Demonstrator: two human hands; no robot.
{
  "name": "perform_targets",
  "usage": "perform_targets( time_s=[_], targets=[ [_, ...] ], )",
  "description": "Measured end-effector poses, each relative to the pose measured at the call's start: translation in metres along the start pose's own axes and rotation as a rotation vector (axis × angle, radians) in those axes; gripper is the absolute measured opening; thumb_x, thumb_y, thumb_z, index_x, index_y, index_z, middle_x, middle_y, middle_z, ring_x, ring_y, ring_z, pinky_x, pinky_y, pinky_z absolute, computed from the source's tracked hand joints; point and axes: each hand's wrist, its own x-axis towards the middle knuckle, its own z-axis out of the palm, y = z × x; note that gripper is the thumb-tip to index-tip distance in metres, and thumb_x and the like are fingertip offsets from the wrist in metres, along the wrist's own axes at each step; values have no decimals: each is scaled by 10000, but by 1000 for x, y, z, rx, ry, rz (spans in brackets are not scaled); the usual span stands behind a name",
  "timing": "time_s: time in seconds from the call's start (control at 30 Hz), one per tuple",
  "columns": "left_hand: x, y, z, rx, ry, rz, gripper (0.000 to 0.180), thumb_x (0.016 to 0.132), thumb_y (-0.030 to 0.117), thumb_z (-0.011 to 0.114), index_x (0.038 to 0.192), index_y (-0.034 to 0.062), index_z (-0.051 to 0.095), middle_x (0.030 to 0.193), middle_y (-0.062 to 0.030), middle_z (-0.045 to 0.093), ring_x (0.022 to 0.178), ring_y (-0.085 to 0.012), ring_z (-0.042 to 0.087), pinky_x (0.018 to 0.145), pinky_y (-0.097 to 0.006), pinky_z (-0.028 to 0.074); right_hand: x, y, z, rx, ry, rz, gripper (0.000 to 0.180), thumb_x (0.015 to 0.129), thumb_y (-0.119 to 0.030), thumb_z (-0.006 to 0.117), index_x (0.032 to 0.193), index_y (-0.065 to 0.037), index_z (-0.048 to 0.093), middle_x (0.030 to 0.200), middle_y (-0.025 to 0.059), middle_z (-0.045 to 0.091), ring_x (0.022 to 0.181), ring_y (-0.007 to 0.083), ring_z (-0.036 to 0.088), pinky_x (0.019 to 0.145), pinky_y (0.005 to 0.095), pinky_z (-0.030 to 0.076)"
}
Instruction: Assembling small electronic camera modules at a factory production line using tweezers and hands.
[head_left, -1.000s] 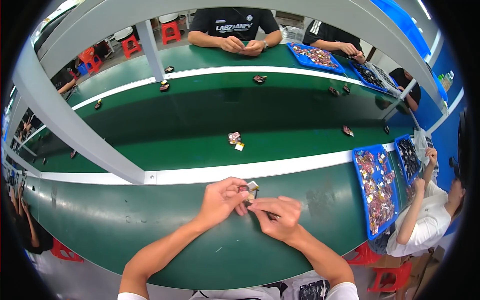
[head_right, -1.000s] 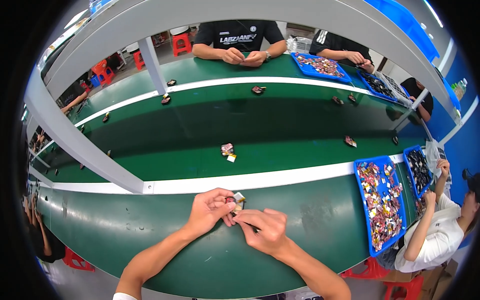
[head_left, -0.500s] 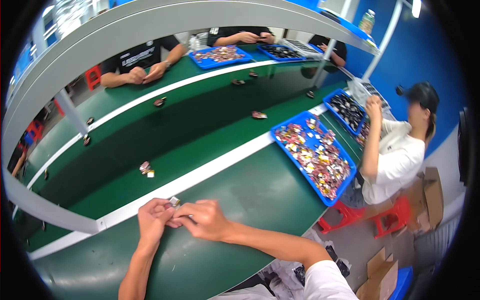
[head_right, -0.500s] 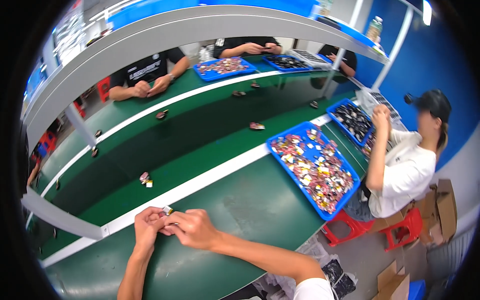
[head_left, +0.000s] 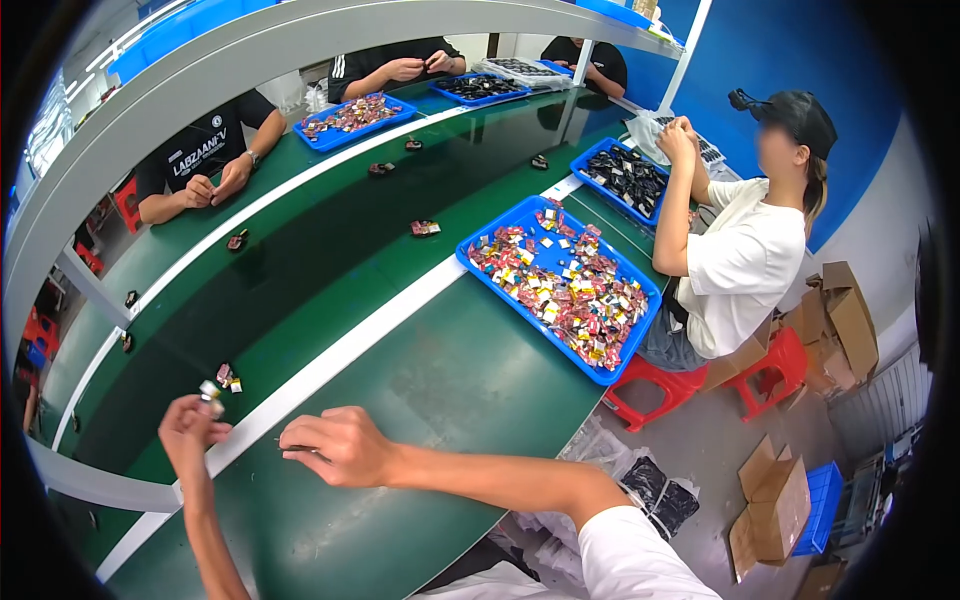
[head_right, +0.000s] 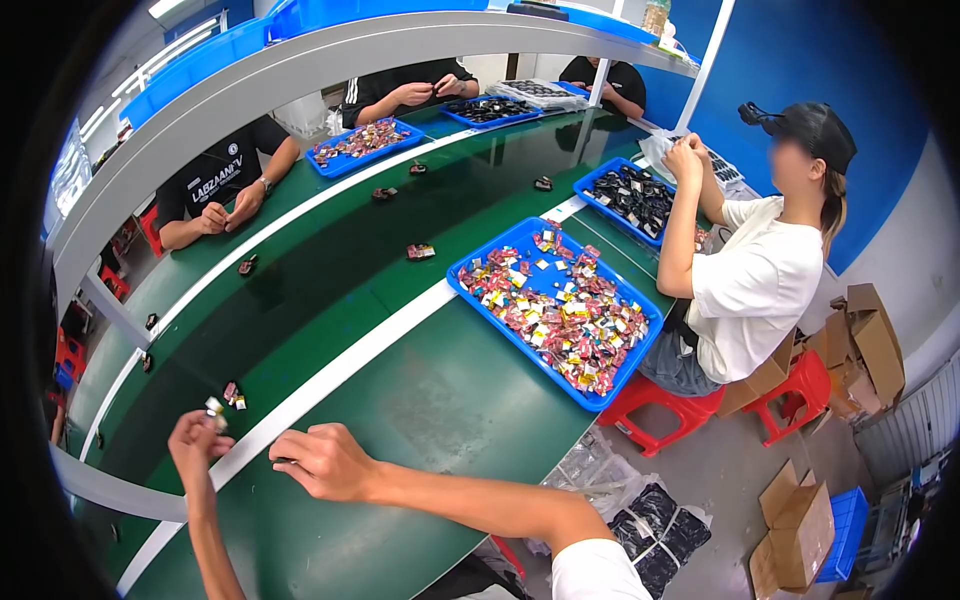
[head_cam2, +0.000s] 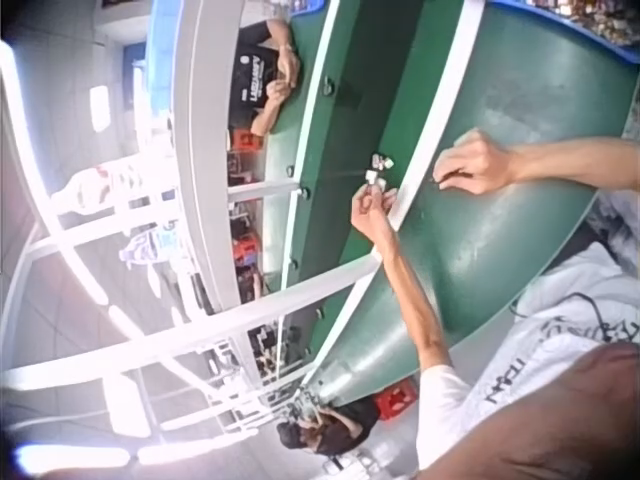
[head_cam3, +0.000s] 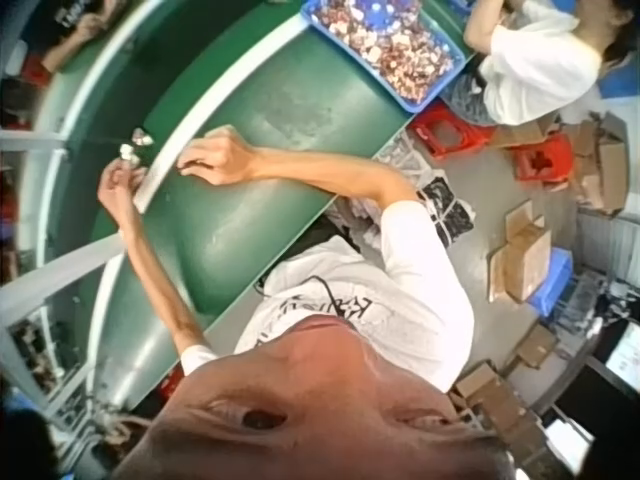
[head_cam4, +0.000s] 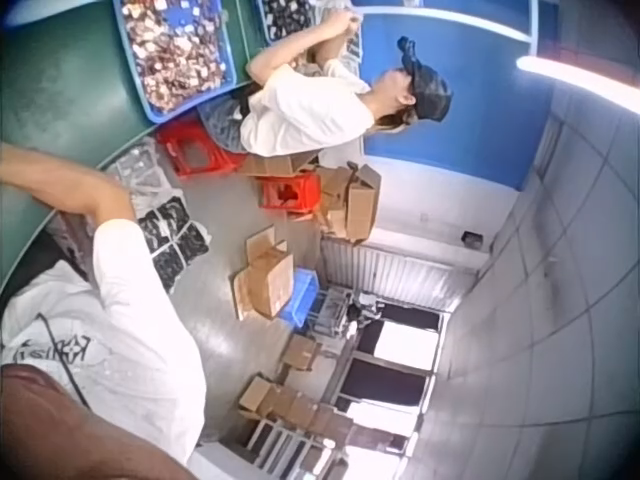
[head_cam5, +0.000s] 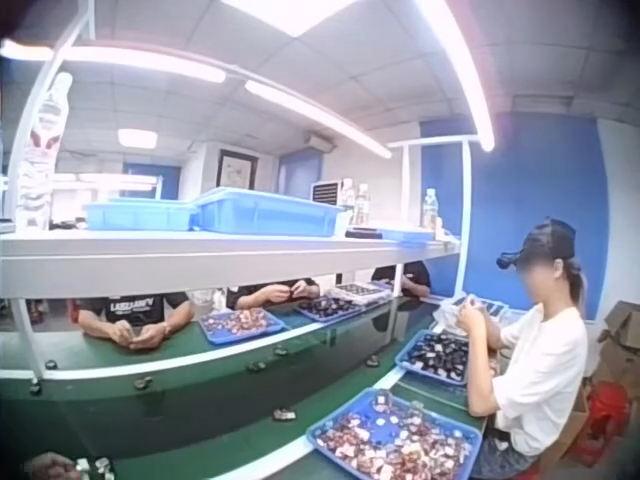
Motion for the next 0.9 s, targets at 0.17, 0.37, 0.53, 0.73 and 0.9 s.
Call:
perform_targets(
  time_s=[0.17, 0.37, 0.53, 0.73, 0.9],
  targets=[
    [65, -59, -77, -20, 336, -8, 223, 963, 104, 645, 1133, -39, 639, 893, -123, 721, 593, -131, 671, 533, -218, 547, -7, 9, 5, -24, -59, 5, 165, 783, -40, 787, 885, -79, 664, 843, 16, 705, 482, 198, 527, 472, 310, 412],
    [80, -103, -132, 1151, 446, 66, 249, 945, 156, 651, 1117, -23, 660, 1038, -210, 686, 863, -346, 710, 751, -444, 565, -2, 7, 5, -26, -80, 5, 160, 782, -49, 790, 879, -80, 667, 835, 15, 703, 484, 197, 532, 476, 310, 418],
    [46, -33, -73, 992, 416, 564, 302, 918, 146, 641, 1192, 29, 687, 1199, -224, 666, 1090, -427, 640, 950, -478, 504, 1, 7, 8, 33, -82, 6, 110, 800, -67, 776, 857, -89, 684, 847, 21, 699, 553, 220, 620, 533, 324, 487],
    [71, 1, -1, 521, -74, 333, 219, 840, 144, 758, 1005, 1, 757, 975, -105, 709, 689, -175, 675, 646, -319, 543, -3, 13, -8, -56, -157, 100, 136, 777, -58, 821, 858, -85, 715, 833, 40, 748, 599, 194, 681, 532, 293, 508],
    [91, -10, -3, 657, -118, 294, 237, 790, 213, 799, 972, 63, 776, 992, -86, 695, 739, -235, 647, 715, -354, 531, 0, 12, -3, -74, -203, 102, 141, 765, -46, 824, 848, -68, 712, 823, 49, 752, 569, 199, 673, 512, 290, 495]
  ],
)
